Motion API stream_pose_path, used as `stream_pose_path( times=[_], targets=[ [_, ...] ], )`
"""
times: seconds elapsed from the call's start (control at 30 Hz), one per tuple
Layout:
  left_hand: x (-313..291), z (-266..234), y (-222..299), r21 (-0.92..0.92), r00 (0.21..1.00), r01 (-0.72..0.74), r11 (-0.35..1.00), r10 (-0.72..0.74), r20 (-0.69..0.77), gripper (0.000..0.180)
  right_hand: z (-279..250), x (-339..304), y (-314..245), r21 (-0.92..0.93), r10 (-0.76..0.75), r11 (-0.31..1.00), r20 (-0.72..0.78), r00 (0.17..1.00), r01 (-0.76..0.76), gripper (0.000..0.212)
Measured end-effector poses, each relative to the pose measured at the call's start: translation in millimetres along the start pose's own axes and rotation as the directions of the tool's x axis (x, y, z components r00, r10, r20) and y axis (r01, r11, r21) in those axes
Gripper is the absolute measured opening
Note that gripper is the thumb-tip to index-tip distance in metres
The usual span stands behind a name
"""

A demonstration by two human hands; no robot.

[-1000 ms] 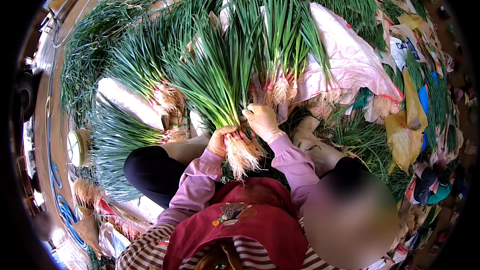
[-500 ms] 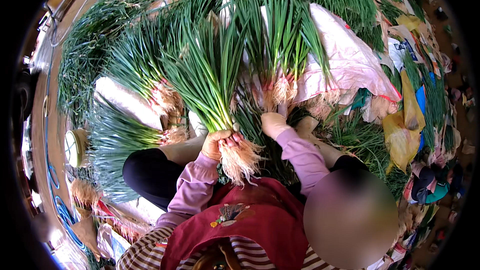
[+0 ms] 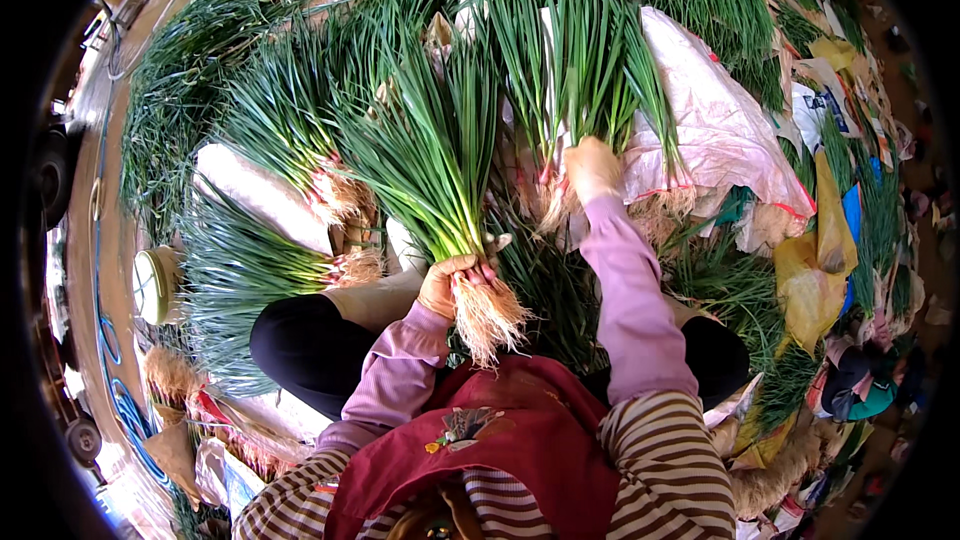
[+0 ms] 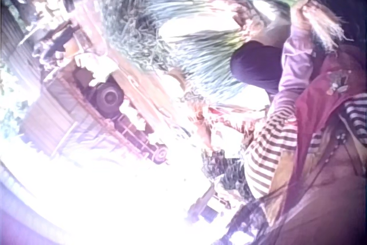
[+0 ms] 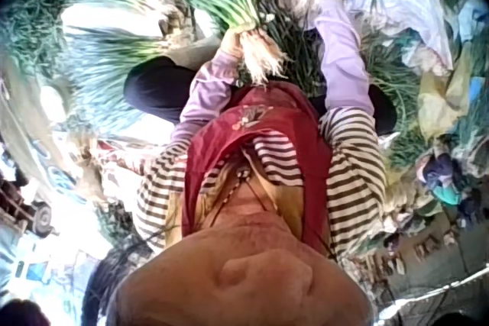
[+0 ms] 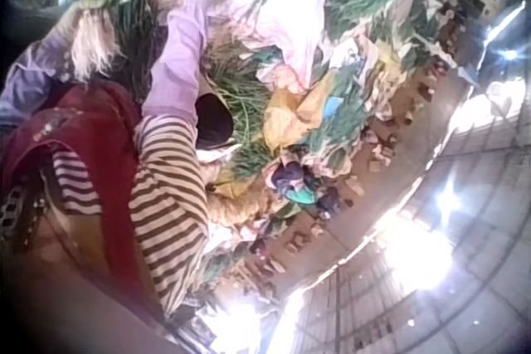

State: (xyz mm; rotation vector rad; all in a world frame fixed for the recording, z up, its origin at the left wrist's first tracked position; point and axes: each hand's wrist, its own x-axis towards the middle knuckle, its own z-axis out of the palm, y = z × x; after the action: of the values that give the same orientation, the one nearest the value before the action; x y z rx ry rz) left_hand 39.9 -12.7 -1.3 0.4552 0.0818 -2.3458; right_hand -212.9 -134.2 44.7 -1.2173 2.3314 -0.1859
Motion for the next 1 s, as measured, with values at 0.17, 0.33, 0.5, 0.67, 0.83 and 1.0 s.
stream_pose_path(
  times=[0.17, 0.33, 0.5, 0.67, 0.83, 1.0],
  targets=[
    [-3.3, 13.6, 0.2, 0.022, 0.997, 0.056, 0.998, -0.055, -0.055, 0.031, 22.3, -103.3, 6.8, 0.205, -0.322, 0.939, 0.243, 0.915, 0.276, 0.024],
    [-6.5, -10.4, -3.2, 0.177, 0.98, 0.13, 0.976, -0.1, -0.17, 0.017, 41.7, -132.5, 0.9, -0.074, -0.739, 0.663, 0.1, 0.667, 0.745, 0.021],
    [-21.0, 12.1, -0.9, 0.024, 0.994, 0.076, 0.997, -0.074, -0.08, 0.02, 81.2, -118.3, 34.7, 0.617, -0.38, 0.716, -0.046, 0.924, 0.325, 0.023],
    [-32.9, 16.0, 3.5, 0.017, 1.0, -0.003, 1.0, 0.002, 0.029, 0.024, 59.1, -127.1, 17.1, 0.84, -0.393, 0.373, 0.528, 0.753, -0.394, 0.029],
    [-36.5, 24.0, 3.3, 0.07, 0.983, 0.039, 0.997, -0.026, -0.179, 0.026, 96.6, -118.3, -10.0, 0.926, -0.374, 0.26, 0.358, 0.855, -0.274, 0.024],
    [-40.0, 17.2, 16.0, 0.385, 0.975, 0.028, 0.922, 0.059, -0.212, 0.025, 123.2, -123.4, 4.5, -0.111, -0.494, 0.859, 0.071, 0.867, 0.499, 0.018]
  ],
)
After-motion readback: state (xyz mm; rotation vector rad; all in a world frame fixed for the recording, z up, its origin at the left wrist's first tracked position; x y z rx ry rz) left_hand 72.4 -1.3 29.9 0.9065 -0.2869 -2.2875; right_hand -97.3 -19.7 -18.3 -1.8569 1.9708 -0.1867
